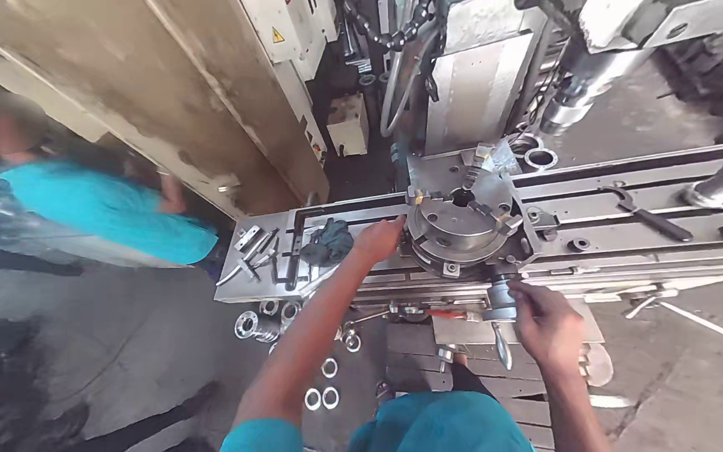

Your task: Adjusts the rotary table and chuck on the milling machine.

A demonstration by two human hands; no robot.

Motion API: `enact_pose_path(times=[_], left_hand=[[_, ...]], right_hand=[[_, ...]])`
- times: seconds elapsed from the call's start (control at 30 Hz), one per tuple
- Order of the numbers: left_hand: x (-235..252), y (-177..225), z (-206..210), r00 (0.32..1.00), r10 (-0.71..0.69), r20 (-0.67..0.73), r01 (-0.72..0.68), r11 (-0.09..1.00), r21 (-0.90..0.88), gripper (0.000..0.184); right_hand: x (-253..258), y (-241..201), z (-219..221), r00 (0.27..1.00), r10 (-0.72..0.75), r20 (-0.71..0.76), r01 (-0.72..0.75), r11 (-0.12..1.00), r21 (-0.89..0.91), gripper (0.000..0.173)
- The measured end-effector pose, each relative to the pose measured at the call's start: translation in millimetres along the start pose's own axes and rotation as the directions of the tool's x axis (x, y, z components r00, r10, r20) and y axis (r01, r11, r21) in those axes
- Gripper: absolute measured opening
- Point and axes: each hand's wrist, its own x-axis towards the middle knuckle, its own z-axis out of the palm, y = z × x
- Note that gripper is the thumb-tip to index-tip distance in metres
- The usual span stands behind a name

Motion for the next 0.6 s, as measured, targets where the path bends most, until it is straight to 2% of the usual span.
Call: enact_pose_path(times=[0.13, 0.3, 0.43, 0.53, 0.6], left_hand=[[5, -5, -5, 0.998, 0.048, 0.038, -0.050, 0.997, 0.059, 0.041], [-1, 8, 6, 0.994, -0.105, -0.035, 0.104, 0.994, -0.012, 0.046], [0, 8, 5, 0.997, -0.082, -0.011, 0.082, 0.997, -0.006, 0.050], [-8, 7, 7, 0.993, -0.097, -0.061, 0.096, 0.995, -0.021, 0.044], [-8, 9, 9, 0.992, -0.096, -0.076, 0.093, 0.995, -0.044, 0.050]], right_hand=[[1, 0, 1, 1.000, -0.004, 0.001, 0.004, 1.000, 0.002, 0.031], [0, 2, 5, 1.000, -0.005, -0.015, 0.005, 1.000, -0.001, 0.031], [2, -1, 5, 1.000, 0.007, -0.024, -0.008, 0.999, -0.046, 0.033], [3, -4, 10, 0.999, 0.016, -0.034, -0.018, 0.997, -0.076, 0.034], [4, -4, 8, 0.999, 0.037, -0.032, -0.040, 0.995, -0.095, 0.033]])
